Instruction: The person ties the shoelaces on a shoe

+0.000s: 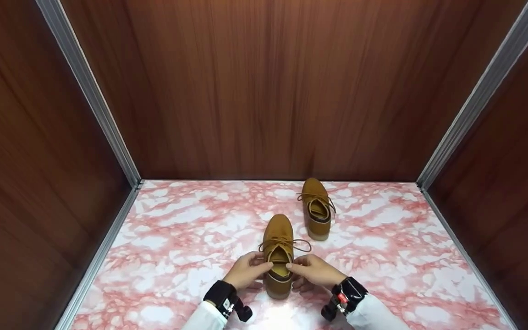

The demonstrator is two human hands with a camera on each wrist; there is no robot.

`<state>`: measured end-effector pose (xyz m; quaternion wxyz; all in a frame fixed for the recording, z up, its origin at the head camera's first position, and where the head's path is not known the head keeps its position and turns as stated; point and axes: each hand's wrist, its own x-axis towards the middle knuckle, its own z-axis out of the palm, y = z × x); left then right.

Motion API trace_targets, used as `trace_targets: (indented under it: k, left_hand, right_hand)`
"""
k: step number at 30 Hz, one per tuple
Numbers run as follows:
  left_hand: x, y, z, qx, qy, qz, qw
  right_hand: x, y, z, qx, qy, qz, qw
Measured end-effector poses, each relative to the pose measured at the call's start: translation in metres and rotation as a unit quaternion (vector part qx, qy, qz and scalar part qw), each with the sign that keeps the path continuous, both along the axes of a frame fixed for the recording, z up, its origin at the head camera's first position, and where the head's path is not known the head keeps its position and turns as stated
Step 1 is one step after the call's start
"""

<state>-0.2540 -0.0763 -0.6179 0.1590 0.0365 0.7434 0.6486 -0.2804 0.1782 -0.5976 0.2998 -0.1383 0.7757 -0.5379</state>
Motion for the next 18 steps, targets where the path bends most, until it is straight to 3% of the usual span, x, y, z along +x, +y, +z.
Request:
trace_targets:
  k: [10, 18]
  left_hand:
    - [0.001, 0.01, 0.0, 0.014, 0.021, 0.041, 0.9988]
    - [-0.015, 0.015, 0.011, 0.013, 0.041, 0.084, 0.9956]
  right_hand:
    - [-0.003, -0.006, 0.002, -0.007, 0.033, -0.02, 0.999]
    - [-0.018, -0.015, 0.009, 0.0, 0.105, -0.055, 0.993]
